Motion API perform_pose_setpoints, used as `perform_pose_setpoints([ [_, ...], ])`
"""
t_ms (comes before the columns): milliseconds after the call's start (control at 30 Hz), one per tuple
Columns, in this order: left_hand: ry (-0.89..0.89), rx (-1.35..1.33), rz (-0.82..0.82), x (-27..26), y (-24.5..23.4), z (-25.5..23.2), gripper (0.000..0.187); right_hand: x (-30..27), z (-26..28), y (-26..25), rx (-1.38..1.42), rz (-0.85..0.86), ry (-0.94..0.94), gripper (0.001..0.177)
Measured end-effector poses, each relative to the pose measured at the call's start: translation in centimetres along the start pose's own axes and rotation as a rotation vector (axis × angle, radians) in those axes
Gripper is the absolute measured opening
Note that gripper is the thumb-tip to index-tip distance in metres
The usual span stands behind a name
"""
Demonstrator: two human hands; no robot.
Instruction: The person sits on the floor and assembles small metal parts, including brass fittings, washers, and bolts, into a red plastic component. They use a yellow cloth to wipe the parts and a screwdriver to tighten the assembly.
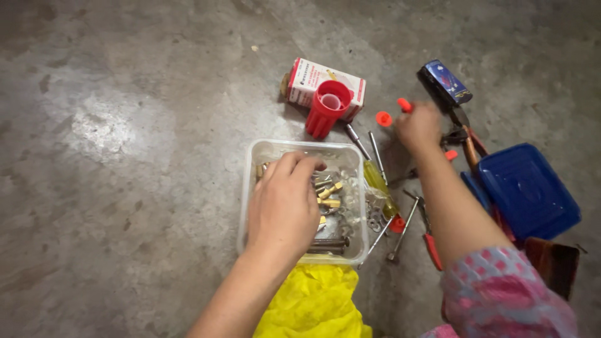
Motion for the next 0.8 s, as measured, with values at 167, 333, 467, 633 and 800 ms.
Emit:
perform_pose_setpoints([
  [167,-0.022,-0.008,0.004,0.0,0.3,0.5,0.026,-0.5,3.6,1.5,-0.006,0.125,0.059,0.027],
  [333,-0.026,-0.045,0.0,0.3,-0.2,0.5,0.029,-1.0,5.7,-1.8,0.108,0.065,0.062,0.026],
  [467,-0.019,-0.059,-0.02,0.4,-0.7,0.4,0.027,-4.2,10.4,-8.3,0.367,0.011,-0.097,0.022],
  [633,0.004,-0.042,-0.032,0.1,-1.1,0.0,0.024,-15.9,18.0,-14.7,0.305,0.388,-0.463,0.032],
  [800,0.048,-0.004,-0.06,-0.4,-1.9,-0.1,0.025,-20.3,21.1,-15.0,-0.12,0.554,-0.539,0.021],
])
Point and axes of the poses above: each hand's wrist, its own x-axis towards the middle knuckle, its own y-axis out of the palm, z = x × y, the point moved 2 cm from there along x, towards the middle knuckle, and after that the axes turned 9 degrees about -y, right-handed, at the moved point
